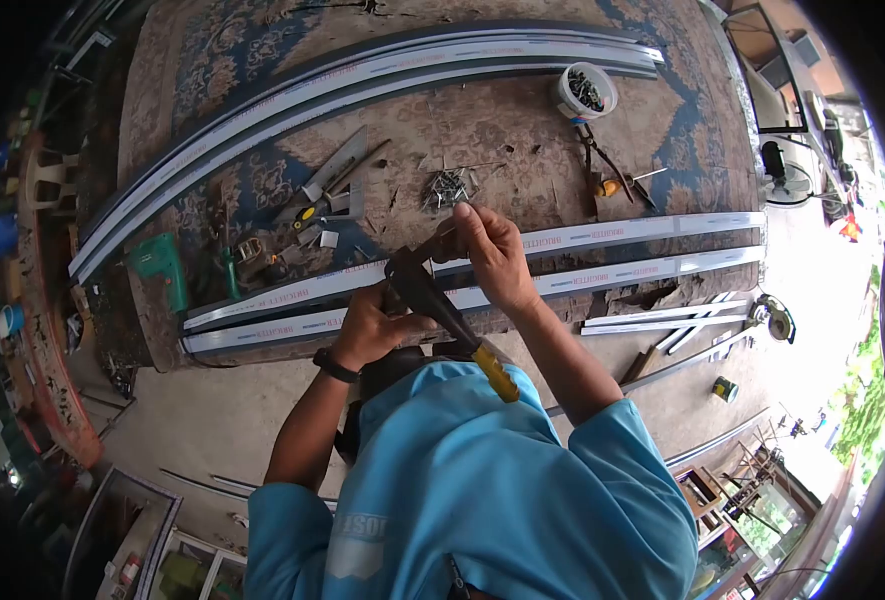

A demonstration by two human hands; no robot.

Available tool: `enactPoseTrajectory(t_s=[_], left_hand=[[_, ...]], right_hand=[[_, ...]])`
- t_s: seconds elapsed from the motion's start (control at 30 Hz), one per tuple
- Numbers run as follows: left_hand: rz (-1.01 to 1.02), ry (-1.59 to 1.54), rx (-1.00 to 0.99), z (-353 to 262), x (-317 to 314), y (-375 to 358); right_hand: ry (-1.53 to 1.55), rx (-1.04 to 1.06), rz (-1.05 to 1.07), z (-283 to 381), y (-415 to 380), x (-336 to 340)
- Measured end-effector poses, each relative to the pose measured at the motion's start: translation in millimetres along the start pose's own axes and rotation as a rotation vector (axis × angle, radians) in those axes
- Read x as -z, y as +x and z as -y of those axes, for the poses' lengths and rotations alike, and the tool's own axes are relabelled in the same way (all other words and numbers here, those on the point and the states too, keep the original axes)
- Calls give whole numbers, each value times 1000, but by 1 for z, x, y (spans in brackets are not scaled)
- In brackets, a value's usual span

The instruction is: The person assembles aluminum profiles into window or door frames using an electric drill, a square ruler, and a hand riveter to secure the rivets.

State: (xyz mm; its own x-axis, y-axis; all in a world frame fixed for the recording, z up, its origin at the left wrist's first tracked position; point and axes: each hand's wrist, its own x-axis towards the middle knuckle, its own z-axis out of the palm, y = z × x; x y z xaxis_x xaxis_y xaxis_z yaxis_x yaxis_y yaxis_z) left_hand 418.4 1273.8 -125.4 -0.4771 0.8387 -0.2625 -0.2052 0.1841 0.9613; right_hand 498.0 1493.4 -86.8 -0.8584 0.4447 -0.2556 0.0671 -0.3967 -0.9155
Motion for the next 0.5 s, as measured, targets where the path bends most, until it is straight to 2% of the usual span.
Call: enactPoseTrajectory(t_s=[0.17,0.37,0.5], left_hand=[[-7,-97,-1,-11,-10,0],[71,99,68,-19,4,-6],[3,126,19,-21,3,-9]], right_hand=[[-78,53,-54,5,-6,-5],[-82,40,-42,7,-9,-7],[-73,60,-44,10,-10,-12]])
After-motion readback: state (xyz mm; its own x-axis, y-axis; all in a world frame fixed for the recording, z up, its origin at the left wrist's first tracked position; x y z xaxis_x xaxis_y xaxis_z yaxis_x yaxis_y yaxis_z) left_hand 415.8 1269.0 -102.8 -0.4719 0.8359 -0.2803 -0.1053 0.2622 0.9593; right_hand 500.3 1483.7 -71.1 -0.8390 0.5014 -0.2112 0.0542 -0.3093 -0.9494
